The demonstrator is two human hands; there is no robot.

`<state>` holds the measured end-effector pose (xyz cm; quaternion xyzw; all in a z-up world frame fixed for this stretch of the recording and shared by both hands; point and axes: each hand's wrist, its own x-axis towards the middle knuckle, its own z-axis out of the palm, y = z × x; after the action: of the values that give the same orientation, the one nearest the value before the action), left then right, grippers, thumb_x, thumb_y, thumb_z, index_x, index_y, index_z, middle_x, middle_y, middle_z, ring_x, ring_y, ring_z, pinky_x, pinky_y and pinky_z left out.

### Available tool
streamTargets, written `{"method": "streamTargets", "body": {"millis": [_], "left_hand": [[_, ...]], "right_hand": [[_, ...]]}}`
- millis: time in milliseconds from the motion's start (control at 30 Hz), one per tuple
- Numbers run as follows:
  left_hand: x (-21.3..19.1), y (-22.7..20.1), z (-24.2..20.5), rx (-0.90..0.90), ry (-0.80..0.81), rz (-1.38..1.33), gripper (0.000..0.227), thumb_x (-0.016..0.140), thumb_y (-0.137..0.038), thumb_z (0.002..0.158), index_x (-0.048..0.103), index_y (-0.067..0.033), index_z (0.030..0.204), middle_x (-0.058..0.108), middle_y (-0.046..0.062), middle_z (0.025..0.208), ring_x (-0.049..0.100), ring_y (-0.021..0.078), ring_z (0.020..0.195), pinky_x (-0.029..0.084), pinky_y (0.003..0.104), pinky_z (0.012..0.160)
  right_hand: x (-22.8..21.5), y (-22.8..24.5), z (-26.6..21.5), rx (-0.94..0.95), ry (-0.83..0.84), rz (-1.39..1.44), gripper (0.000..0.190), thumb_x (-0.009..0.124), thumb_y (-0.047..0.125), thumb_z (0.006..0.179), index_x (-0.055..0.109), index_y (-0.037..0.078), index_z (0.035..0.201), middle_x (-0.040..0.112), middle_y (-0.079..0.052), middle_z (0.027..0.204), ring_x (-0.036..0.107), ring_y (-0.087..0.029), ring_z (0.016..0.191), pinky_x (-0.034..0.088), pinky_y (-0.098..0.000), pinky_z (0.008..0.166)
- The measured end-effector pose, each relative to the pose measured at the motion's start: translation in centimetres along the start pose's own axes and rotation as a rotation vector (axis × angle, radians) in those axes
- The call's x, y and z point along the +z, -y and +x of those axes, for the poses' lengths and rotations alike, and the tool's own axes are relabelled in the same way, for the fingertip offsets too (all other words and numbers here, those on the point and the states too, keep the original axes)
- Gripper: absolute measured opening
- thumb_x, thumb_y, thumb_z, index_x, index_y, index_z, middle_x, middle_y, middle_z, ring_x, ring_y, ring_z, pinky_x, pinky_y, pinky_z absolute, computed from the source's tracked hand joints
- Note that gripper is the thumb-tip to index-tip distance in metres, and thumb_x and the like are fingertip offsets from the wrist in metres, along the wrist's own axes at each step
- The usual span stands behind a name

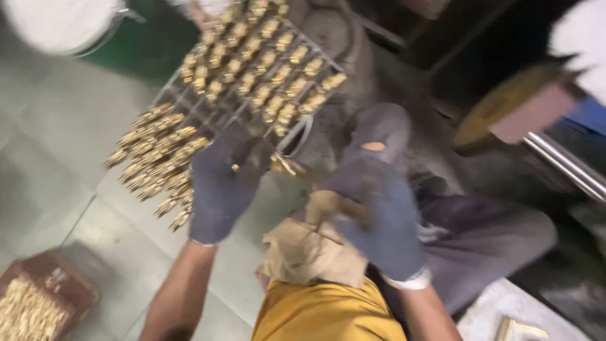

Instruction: The person sits on the floor and repeatedly picks up brass-colored metal parts from a grid tray, grinds them against a rotating bench grinder wheel, and places them back into the tray. The person wears gloves and uses both hands to hold and rotate the parts during grinding.

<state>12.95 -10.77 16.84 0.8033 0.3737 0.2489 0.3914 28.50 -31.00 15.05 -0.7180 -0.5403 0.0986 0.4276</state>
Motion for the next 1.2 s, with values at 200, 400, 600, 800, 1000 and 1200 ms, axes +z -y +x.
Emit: {"method": "streamTargets", "body": {"millis": [200,400,600,800,1000,1200], "left_hand": [[11.2,2.2,-2.2,-0.150,0.412,-0.463,0.028,0.063,-0.019,0.104,0.069,0.0013,0.122,0.073,0.009,0.103,0.068,0.0118,0.092,0.057,0.028,0.081],[18.4,6.2,-1.8,-0.301,1.010,-1.085,0.038,0.054,-0.013,0.104,0.049,0.0017,0.139,0.068,0.006,0.122,0.064,0.0143,0.115,0.054,0.029,0.100],[25.5,5.4,0.1,-0.002,1.236,-0.692,0.024,0.056,-0.013,0.105,0.062,0.0022,0.122,0.069,0.006,0.110,0.063,0.0119,0.102,0.054,0.027,0.089],[33.4,6.4,1.8,-0.288,1.248,-0.682,0.023,0.061,-0.019,0.105,0.071,0.0010,0.109,0.057,-0.003,0.088,0.049,0.0093,0.081,0.040,0.025,0.066],[34.4,5.5,2.2,-0.197,1.124,-0.565,0.032,0.056,-0.024,0.106,0.074,0.0013,0.097,0.065,0.000,0.086,0.056,0.0113,0.083,0.043,0.028,0.076],[33.6,4.4,2.0,-0.108,1.034,-0.481,0.033,0.056,-0.027,0.104,0.075,-0.0007,0.097,0.075,0.004,0.090,0.063,0.0118,0.087,0.050,0.031,0.084]], "right_hand": [[0.8,-2.0,-3.7,0.409,-0.051,-0.092,0.047,0.078,0.023,0.087,0.065,0.004,0.128,0.069,-0.016,0.092,0.067,-0.036,0.081,0.051,-0.0450,0.071],[-4.4,-5.2,-9.8,0.419,-0.137,-0.387,0.044,0.080,0.020,0.084,0.068,0.006,0.124,0.065,-0.013,0.084,0.063,-0.033,0.075,0.048,-0.0459,0.067],[-8.2,-10.2,-11.9,0.214,-0.094,-0.684,0.056,0.076,0.013,0.078,0.064,0.005,0.132,0.067,-0.011,0.106,0.062,-0.029,0.088,0.047,-0.0435,0.075],[-8.4,-16.6,-11.8,0.187,0.001,-0.784,0.052,0.076,0.017,0.082,0.063,0.013,0.132,0.065,-0.004,0.101,0.058,-0.025,0.082,0.044,-0.0414,0.072],[-8.1,-21.4,-11.7,0.162,0.046,-0.762,0.052,0.075,0.023,0.079,0.062,0.015,0.129,0.066,-0.006,0.103,0.059,-0.027,0.084,0.044,-0.0418,0.073],[-8.0,-23.2,-11.5,0.204,0.087,-0.646,0.047,0.076,0.031,0.090,0.063,0.012,0.130,0.064,-0.010,0.095,0.061,-0.031,0.083,0.046,-0.0446,0.072]]}}
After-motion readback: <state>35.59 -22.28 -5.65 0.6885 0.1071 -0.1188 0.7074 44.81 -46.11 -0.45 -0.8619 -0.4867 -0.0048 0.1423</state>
